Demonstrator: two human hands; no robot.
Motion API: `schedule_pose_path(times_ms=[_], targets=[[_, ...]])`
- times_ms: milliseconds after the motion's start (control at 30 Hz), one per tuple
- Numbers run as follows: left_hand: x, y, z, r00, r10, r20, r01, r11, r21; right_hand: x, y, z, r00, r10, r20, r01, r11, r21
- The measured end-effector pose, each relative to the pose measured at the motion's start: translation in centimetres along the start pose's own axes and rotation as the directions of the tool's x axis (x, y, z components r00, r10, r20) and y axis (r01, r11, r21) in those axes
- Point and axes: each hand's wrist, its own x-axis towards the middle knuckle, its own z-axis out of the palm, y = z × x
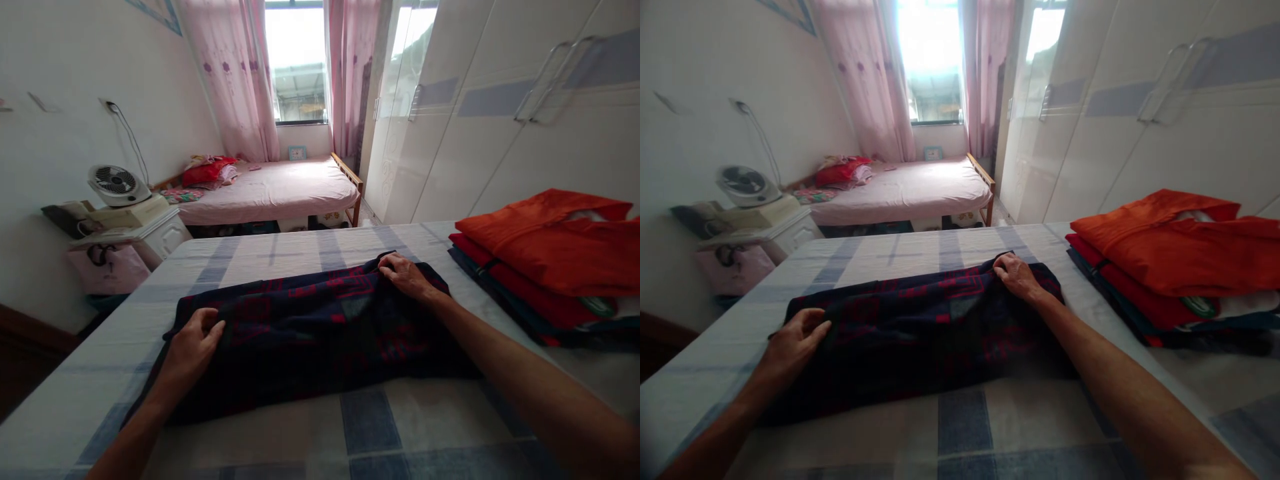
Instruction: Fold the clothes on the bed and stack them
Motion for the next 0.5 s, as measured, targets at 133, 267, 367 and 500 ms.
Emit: schedule_pose_path(times_ms=[133, 267, 367, 500], targets=[[-1.8, 0.0, -0.4, 0.927, 0.339, -0.16, -0.264, 0.894, 0.362, -2.7, 1.7, -3.0, 0.971, 0.111, -0.213, -0.132, 0.988, -0.084], [-3.7, 3.2, 0.8, 0.824, 0.566, -0.031, -0.53, 0.789, 0.311, -6.8, 4.8, -6.0, 0.892, 0.411, -0.187, -0.447, 0.866, -0.225], [-5.0, 5.7, 3.9, 0.705, 0.7, 0.109, -0.697, 0.657, 0.289, -9.1, 6.7, -6.4, 0.839, 0.545, 0.006, -0.536, 0.828, -0.165], [-6.0, 6.6, 8.4, 0.621, 0.726, 0.295, -0.78, 0.536, 0.321, -10.3, 8.0, -5.4, 0.818, 0.569, 0.08, -0.575, 0.812, 0.106]])
